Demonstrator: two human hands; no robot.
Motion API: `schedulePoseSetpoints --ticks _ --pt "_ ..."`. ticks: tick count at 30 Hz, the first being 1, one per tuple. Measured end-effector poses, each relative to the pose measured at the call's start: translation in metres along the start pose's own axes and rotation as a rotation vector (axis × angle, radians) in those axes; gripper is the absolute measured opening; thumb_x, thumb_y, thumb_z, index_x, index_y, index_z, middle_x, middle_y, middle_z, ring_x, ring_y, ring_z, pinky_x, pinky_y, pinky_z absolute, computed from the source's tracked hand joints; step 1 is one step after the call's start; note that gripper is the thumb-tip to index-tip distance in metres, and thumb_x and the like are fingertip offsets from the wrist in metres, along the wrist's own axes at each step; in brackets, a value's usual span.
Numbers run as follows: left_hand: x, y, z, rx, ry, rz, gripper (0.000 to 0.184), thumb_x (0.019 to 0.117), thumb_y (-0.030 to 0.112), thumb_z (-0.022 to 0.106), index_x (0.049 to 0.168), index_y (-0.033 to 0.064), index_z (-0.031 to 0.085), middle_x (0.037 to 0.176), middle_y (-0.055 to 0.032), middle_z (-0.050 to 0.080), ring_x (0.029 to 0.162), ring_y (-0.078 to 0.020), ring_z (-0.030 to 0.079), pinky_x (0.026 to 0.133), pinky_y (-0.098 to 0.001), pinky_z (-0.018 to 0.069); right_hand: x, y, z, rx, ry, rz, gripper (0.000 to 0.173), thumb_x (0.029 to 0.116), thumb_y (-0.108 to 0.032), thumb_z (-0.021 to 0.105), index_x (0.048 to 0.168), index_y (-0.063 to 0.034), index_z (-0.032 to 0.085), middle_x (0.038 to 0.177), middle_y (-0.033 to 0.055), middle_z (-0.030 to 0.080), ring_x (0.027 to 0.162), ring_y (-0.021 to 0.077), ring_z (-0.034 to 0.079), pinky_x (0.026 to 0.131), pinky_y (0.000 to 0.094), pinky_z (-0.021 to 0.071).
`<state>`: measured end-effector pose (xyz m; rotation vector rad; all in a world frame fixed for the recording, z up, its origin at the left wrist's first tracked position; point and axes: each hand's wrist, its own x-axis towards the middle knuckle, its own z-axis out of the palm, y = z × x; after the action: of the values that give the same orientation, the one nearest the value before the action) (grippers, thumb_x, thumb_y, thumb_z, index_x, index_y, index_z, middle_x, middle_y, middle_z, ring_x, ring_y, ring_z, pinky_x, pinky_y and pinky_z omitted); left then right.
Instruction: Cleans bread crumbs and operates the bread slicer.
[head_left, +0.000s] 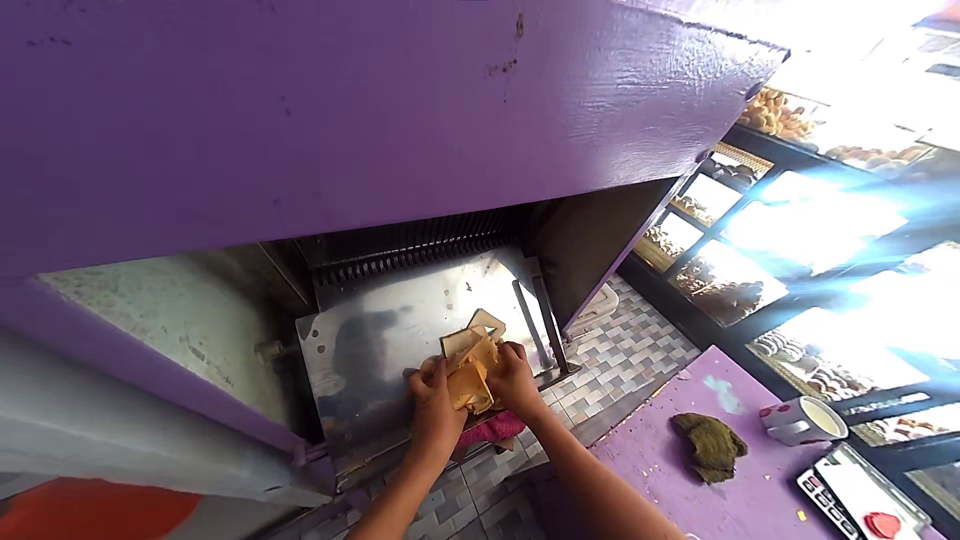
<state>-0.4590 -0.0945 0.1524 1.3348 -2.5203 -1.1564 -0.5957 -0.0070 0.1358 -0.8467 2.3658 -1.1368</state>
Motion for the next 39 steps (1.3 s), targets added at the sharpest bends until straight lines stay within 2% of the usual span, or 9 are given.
schedulePoseSetpoints --ticks 3,7,9,14,18,24,29,34,39 --pt "0.002 0.002 -0.005 -0.031 0.003 0.033 0.091 0.0786 0.008 0.084 0.157 0.0099 0.037 0.156 -0.0315 0.026 0.133 -0.0398 0.05 0.105 -0.0369 0.0497 0.004 0.001 0.002 0.22 -0.024 0.043 0.058 0.0807 0.003 0.075 0.136 0.001 0.057 0.137 0.0237 0.053 0.117 0.0317 0.06 0.096 0.0465 0.0525" --pt "0.007 0.005 -0.01 -0.11 0.021 0.055 0.089 0.0764 0.009 0.085 0.153 0.0023 0.041 0.152 -0.0334 0.031 0.132 -0.0403 0.05 0.106 -0.0373 0.0486 0.004 -0.008 0.006 0.564 -0.081 0.121 0.055 0.0847 0.009 0.067 0.136 -0.002 0.052 0.114 0.0182 0.065 0.093 0.0224 0.067 0.081 0.0405 0.0575" --pt "0.01 0.01 -0.017 -0.121 -0.004 0.046 0.09 0.0766 0.008 0.085 0.153 0.0003 0.04 0.152 -0.0331 0.031 0.133 -0.04 0.048 0.107 -0.0371 0.0467 0.004 -0.013 0.009 0.662 -0.087 0.133 0.054 0.0852 0.012 0.064 0.136 -0.0023 0.051 0.109 0.0162 0.066 0.088 0.0193 0.068 0.077 0.0373 0.0585" --pt "0.02 0.018 -0.032 -0.079 -0.089 0.056 0.091 0.0785 0.01 0.083 0.155 -0.0007 0.036 0.153 -0.0316 0.03 0.135 -0.0383 0.047 0.109 -0.0375 0.0453 0.003 -0.024 0.014 0.786 -0.051 0.154 0.059 0.0834 0.014 0.063 0.138 -0.0008 0.046 0.11 0.0164 0.065 0.088 0.018 0.069 0.077 0.0353 0.059" --pt "0.032 0.02 -0.045 -0.05 -0.122 0.105 0.086 0.0797 0.013 0.083 0.152 -0.0018 0.04 0.152 -0.0294 0.035 0.134 -0.0368 0.048 0.11 -0.0386 0.0446 0.009 -0.035 0.016 0.859 -0.03 0.153 0.057 0.083 0.014 0.062 0.135 -0.0012 0.047 0.106 0.0159 0.065 0.085 0.0188 0.069 0.075 0.0358 0.0591" --pt "0.039 0.033 -0.078 -0.027 -0.137 0.143 0.079 0.0823 0.014 0.082 0.149 -0.0029 0.043 0.148 -0.029 0.04 0.132 -0.0371 0.05 0.109 -0.0415 0.0443 0.019 -0.059 0.013 0.937 -0.028 0.159 0.058 0.0854 0.015 0.061 0.137 -0.0076 0.047 0.1 0.0142 0.065 0.079 0.0196 0.067 0.069 0.0369 0.0574" --pt "0.042 0.034 -0.093 -0.043 -0.116 0.158 0.077 0.0828 0.015 0.083 0.148 -0.0015 0.045 0.148 -0.0284 0.041 0.131 -0.0382 0.051 0.108 -0.0461 0.0459 0.021 -0.076 0.014 0.983 -0.044 0.143 0.057 0.0874 0.013 0.061 0.137 -0.0124 0.048 0.101 0.0119 0.066 0.079 0.0189 0.066 0.068 0.0365 0.0566" --pt "0.037 0.038 -0.105 -0.041 -0.052 0.204 0.075 0.0815 0.015 0.084 0.145 -0.003 0.048 0.146 -0.0278 0.044 0.13 -0.0384 0.051 0.107 -0.0485 0.0461 0.018 -0.093 0.006 1.01 -0.047 0.066 0.053 0.0872 0.014 0.06 0.131 -0.0144 0.051 0.1 0.0086 0.067 0.079 0.0165 0.067 0.067 0.0348 0.0567" --pt "0.022 0.047 -0.109 -0.072 0.003 0.272 0.073 0.0795 0.012 0.086 0.142 -0.0006 0.051 0.139 -0.0283 0.048 0.124 -0.0404 0.055 0.102 -0.0515 0.0494 0.006 -0.1 -0.007 1.06 -0.037 0.014 0.05 0.0886 0.012 0.059 0.129 -0.0157 0.051 0.099 0.0065 0.068 0.078 0.0151 0.067 0.066 0.0337 0.0574"
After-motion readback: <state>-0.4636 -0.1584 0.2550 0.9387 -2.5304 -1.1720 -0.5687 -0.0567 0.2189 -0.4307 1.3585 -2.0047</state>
